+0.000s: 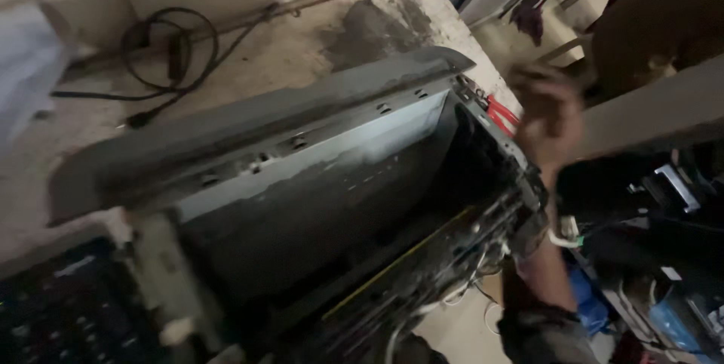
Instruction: The person works on a disassembled electronic device on a cluttered desk, using a green screwdriver to adjust internal components and wires. They also handle a white paper sheet and reposition parts of the device while a computer monitor remains visible in the background.
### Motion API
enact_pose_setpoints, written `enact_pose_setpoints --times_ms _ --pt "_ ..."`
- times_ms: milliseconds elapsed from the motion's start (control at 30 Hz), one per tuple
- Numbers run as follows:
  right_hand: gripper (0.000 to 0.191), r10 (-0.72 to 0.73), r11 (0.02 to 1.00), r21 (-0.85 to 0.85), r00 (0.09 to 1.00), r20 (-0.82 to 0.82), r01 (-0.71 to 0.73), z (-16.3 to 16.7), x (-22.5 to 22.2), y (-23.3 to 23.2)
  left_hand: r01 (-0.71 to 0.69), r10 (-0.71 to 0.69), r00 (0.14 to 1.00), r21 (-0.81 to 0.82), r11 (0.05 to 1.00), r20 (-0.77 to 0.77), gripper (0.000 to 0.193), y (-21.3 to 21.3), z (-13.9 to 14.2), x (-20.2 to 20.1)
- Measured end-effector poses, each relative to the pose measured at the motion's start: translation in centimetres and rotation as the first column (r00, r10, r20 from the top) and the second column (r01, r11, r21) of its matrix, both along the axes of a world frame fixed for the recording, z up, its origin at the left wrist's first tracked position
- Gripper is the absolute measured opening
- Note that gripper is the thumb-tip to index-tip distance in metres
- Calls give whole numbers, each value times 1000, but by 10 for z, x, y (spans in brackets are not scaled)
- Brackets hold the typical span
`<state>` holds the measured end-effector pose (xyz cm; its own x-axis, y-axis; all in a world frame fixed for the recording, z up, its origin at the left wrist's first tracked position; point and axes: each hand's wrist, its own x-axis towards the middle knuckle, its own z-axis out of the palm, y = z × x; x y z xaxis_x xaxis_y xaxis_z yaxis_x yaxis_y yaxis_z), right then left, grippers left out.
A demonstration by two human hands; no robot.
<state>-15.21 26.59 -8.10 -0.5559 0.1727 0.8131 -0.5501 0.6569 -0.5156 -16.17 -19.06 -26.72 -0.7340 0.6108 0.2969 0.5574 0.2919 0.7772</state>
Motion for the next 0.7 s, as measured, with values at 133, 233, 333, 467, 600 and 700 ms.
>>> enact_pose_setpoints --times_ms 133,233,333,467,600,700 --pt "39 -417 887 53 844 -337 460 68 78 -91 51 -51 997 -4 999 51 49 3 -6 31" --pt "54 -159 814 498 939 -306 300 94 108 -185 45 -45 998 -8 999 46 46 -5 -8 45" --pt "69 -134 676 737 983 126 -3 100 100 -252 21 -21 1000 -23 1000 -5 42 -24 -13 40" --pt "88 -281 669 740 896 342 -73 107 81 -274 -15 4 988 -67 998 -153 38 -54 -19 14" --pt "85 -163 733 674 939 304 -91 105 83 -255 -56 4 938 -140 989 -347 33 -76 1 -19" --pt "82 -104 744 659 955 277 -110 97 89 -238 -63 -61 846 -214 975 -530 30 -88 31 -40"
